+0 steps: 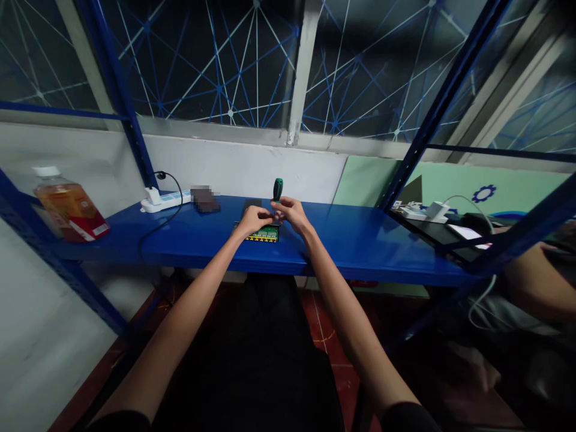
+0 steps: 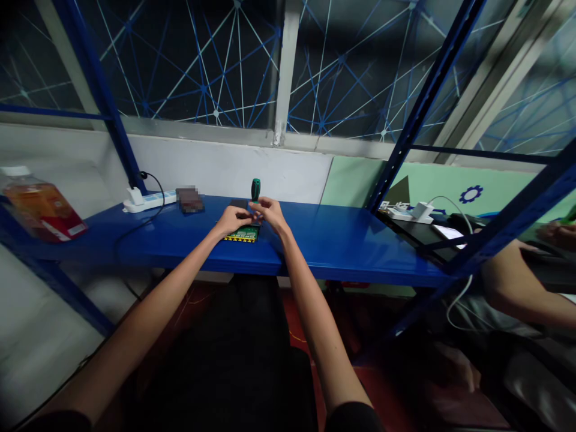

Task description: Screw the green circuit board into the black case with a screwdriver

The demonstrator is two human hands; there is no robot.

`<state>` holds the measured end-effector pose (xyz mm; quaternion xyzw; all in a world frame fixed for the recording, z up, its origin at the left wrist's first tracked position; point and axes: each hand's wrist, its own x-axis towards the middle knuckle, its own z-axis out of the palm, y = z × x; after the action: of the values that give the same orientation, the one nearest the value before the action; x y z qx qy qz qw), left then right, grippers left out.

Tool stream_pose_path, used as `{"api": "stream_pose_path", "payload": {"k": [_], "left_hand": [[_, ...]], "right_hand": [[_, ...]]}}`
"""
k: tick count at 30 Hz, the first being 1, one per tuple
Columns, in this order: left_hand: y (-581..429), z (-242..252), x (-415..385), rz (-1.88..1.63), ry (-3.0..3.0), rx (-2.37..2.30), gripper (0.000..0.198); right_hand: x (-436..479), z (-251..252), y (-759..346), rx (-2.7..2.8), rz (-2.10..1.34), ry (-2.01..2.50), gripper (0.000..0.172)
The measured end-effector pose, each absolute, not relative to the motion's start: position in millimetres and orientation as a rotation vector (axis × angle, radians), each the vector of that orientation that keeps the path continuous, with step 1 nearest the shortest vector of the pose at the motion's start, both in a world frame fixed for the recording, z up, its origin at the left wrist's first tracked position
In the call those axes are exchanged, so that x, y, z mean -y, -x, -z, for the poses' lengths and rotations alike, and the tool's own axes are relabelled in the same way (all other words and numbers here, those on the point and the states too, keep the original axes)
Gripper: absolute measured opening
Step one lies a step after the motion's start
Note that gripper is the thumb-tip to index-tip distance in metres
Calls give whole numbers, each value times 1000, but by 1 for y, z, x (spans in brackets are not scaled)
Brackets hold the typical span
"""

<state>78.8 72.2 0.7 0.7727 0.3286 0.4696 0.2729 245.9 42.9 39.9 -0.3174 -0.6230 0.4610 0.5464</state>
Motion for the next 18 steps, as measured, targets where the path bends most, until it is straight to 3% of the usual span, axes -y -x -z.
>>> {"api": "stream_pose_path", "payload": {"k": [18], "left_hand": [[-78,-2,-71,-1202,-2076,-864,26]], "right_hand": [[-38,-45,-247,1414,-1199,750,43]]}}
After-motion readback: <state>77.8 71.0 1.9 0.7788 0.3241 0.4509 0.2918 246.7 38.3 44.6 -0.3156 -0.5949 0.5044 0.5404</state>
